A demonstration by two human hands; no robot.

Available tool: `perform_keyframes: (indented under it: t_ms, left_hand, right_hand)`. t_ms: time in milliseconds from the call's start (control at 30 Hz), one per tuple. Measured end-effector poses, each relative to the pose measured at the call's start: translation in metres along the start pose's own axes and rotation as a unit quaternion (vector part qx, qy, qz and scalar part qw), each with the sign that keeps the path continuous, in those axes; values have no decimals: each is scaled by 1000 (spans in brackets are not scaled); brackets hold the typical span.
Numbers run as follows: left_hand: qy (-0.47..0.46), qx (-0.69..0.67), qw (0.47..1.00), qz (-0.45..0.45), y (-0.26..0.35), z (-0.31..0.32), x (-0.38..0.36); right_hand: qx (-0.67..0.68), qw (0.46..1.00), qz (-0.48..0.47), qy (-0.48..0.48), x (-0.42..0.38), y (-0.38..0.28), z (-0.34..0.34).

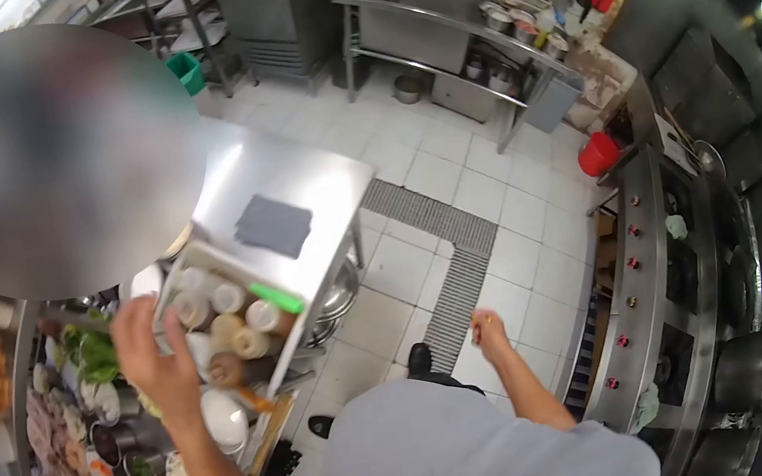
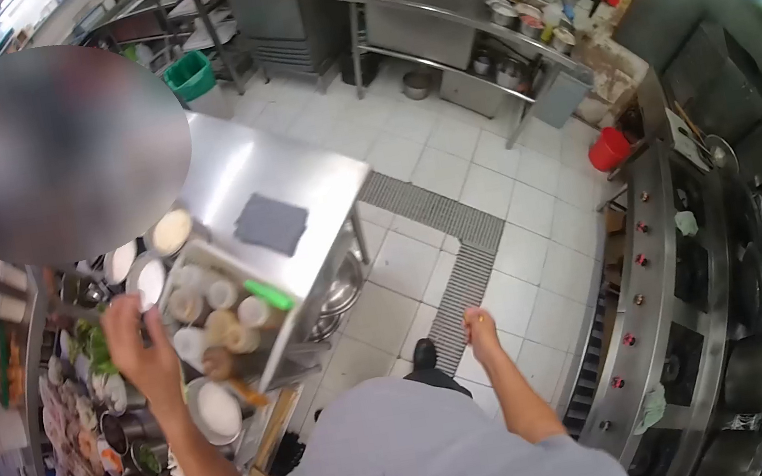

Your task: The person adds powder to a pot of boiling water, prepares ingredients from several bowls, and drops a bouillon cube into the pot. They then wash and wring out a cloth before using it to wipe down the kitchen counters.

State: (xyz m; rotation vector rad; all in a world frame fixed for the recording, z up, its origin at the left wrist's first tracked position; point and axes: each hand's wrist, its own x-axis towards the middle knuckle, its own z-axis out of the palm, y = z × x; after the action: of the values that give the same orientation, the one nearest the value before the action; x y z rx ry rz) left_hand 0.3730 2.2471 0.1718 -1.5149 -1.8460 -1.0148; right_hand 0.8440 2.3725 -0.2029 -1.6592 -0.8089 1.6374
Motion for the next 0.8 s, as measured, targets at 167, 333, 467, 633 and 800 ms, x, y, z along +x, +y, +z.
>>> perform_keyframes:
  t_ms: [167,333,467,633,800]
  left_hand:
    - [-187,-151,962,-130,101,138,-30]
    - [-336,-285,895,-68,166,239,-19]
    - [-390,-306,867,-56,186,327,9]
    - [-338,-362,869,25,195,468,79]
    - [-375,-461,803,42,212,583,171]
  right_hand:
    - [107,990,94,18,40,-44,-67]
    - [-35,982,-52,-178,124,-199,-30]
    - [-147,929,-188,-284,167,-303,46]
    - [-220,917,-221,-249,207,-398,85]
    - [-211,938,-157,-225,251,-492,94]
